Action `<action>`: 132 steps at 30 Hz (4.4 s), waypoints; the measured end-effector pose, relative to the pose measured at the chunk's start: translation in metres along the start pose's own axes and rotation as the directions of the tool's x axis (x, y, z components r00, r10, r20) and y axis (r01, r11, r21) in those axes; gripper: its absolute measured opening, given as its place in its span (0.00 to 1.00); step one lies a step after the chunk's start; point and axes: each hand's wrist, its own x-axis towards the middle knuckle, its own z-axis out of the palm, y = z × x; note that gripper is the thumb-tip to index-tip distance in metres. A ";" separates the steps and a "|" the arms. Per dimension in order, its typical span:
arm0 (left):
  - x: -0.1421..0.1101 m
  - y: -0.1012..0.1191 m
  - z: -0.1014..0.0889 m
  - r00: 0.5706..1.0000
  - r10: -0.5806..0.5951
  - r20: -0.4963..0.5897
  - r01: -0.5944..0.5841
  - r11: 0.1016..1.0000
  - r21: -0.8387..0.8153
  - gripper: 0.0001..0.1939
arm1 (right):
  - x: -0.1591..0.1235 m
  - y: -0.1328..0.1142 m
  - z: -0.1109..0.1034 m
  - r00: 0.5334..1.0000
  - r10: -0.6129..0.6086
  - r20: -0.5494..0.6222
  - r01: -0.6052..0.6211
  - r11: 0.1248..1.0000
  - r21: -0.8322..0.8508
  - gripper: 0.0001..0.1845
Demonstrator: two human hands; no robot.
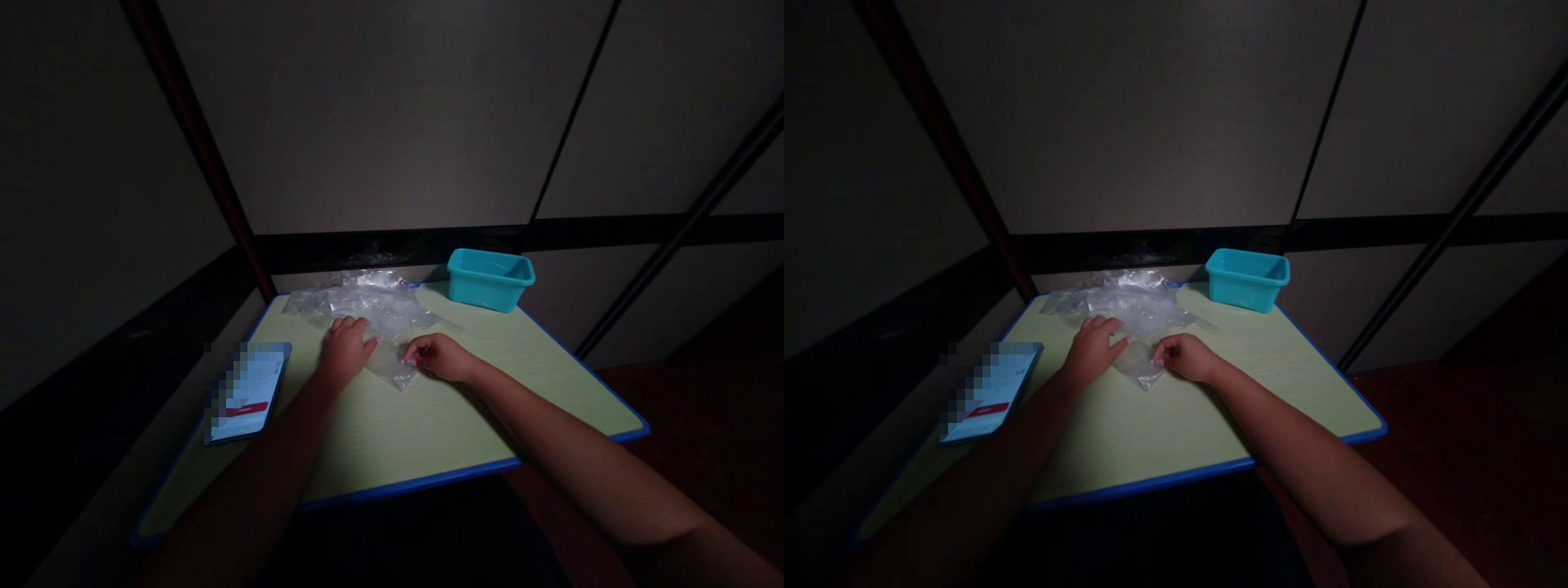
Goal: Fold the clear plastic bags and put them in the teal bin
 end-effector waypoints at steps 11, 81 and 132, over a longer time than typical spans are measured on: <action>-0.017 0.005 0.010 0.831 0.231 0.506 -0.339 0.931 0.132 0.29 | -0.002 -0.001 -0.003 0.980 0.200 0.007 -0.196 0.950 0.242 0.11; -0.015 0.001 0.008 0.954 0.051 0.294 -0.134 0.954 0.268 0.29 | -0.037 -0.041 0.015 0.908 0.129 0.398 0.198 0.706 -0.680 0.38; 0.002 0.001 0.001 0.988 0.025 -0.155 -0.087 0.907 -0.411 0.15 | -0.048 -0.047 -0.026 0.816 0.084 0.572 0.195 0.891 -0.410 0.24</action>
